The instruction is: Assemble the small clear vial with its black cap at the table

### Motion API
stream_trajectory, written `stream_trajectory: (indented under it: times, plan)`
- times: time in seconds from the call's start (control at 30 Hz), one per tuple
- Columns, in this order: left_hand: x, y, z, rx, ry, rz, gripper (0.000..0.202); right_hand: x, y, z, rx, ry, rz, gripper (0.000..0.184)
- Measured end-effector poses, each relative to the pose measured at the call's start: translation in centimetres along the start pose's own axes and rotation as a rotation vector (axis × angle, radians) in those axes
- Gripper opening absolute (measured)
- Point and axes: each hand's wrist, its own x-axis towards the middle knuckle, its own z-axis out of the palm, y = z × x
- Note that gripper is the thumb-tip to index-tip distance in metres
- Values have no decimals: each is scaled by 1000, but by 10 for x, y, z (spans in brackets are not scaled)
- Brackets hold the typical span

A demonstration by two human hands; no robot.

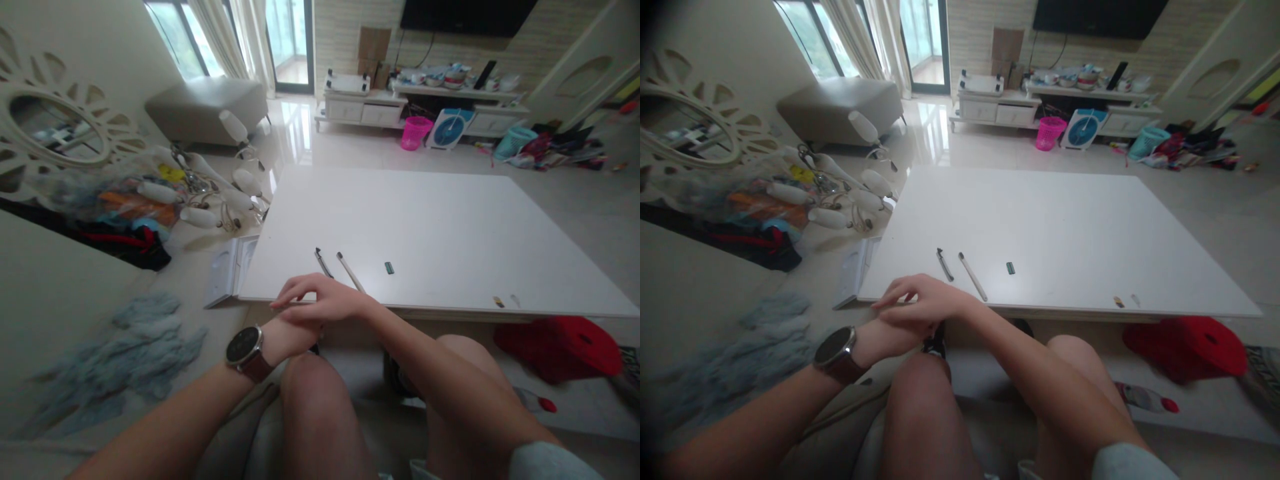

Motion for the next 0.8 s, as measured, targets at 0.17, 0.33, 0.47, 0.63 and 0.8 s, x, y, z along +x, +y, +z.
stream_trajectory:
  times: [0.17,0.33,0.47,0.63,0.8]
  plan:
    - [1,11,0,567,-327,105,18,-27,54,-57,-342,454,309,14]
    - [1,23,4,1137,-535,246,19,-85,98,-127,-829,575,834,24]
    - [0,32,10,1079,-528,247,17,-121,110,-150,-912,531,1018,26]
    - [0,41,21,550,-515,42,15,-141,123,-150,-920,454,1097,22]
    - [4,49,30,28,-350,-305,13,-146,131,-143,-917,387,1140,23]
